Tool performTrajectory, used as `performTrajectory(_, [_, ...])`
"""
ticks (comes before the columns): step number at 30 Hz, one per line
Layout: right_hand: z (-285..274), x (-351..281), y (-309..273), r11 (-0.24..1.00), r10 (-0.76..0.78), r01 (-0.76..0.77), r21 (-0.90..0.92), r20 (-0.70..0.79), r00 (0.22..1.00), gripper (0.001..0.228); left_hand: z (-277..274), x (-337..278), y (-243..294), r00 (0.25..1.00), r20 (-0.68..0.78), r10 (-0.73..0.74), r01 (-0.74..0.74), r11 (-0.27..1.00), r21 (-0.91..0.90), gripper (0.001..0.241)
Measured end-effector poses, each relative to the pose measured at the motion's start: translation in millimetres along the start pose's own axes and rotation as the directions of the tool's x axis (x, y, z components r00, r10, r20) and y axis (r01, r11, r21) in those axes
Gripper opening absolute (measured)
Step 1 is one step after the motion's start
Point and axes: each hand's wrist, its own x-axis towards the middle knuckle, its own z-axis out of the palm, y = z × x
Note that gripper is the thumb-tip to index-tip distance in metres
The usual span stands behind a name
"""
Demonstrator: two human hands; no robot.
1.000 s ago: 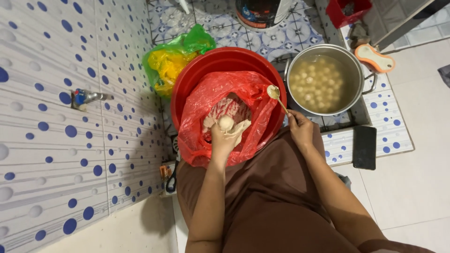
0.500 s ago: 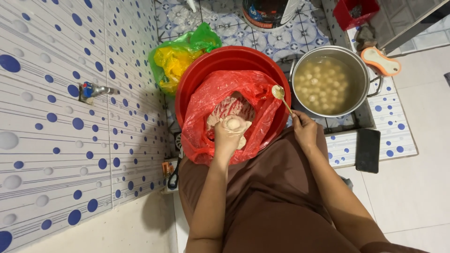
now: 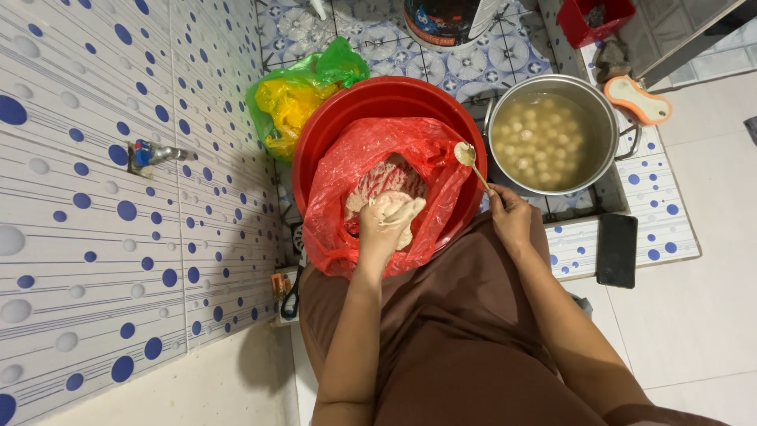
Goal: The person is manually forming meatballs from a large container of meat paste using their hand and a spoon, then placing them into a pot of water.
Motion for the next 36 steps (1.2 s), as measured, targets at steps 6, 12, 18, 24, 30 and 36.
performTrajectory(6, [1, 1, 1, 1.000, -0.013, 0.013, -0.006, 0.013, 1.000, 0.018, 6, -4, 8, 0.999, -0.035, -0.005, 0.007, 0.999, 0.049, 0.028])
performTrajectory(12, [-1, 0, 0, 1.000, -0.018, 0.018, -0.008, 0.004, 1.000, 0.018, -4, 10, -18, 0.984, -0.178, 0.023, 0.019, 0.973, 0.231, 0.024])
performTrajectory(18, [-7, 6, 5, 0.999, 0.022, -0.023, 0.037, 0.022, 1.000, 0.018, -4, 6, -5, 0.997, -0.047, 0.057, -0.051, 0.991, 0.127, 0.028])
performTrajectory(24, [-31, -3, -40, 0.991, 0.093, -0.097, 0.092, 0.044, 0.995, 0.021, 9, -11, 11, 0.987, -0.140, 0.080, -0.062, 0.989, 0.131, 0.023])
performTrajectory(30, [-58, -34, -125, 0.992, -0.084, 0.071, 0.102, 0.131, 0.988, 0.017, 4, -4, -4, 0.985, -0.148, 0.088, -0.050, 0.969, 0.243, 0.037])
performTrajectory(36, [-65, -56, -163, 0.841, -0.523, 0.532, -0.101, 0.102, 0.846, 0.016, 1, -1, -23, 0.993, -0.117, 0.026, -0.008, 0.989, 0.148, 0.027])
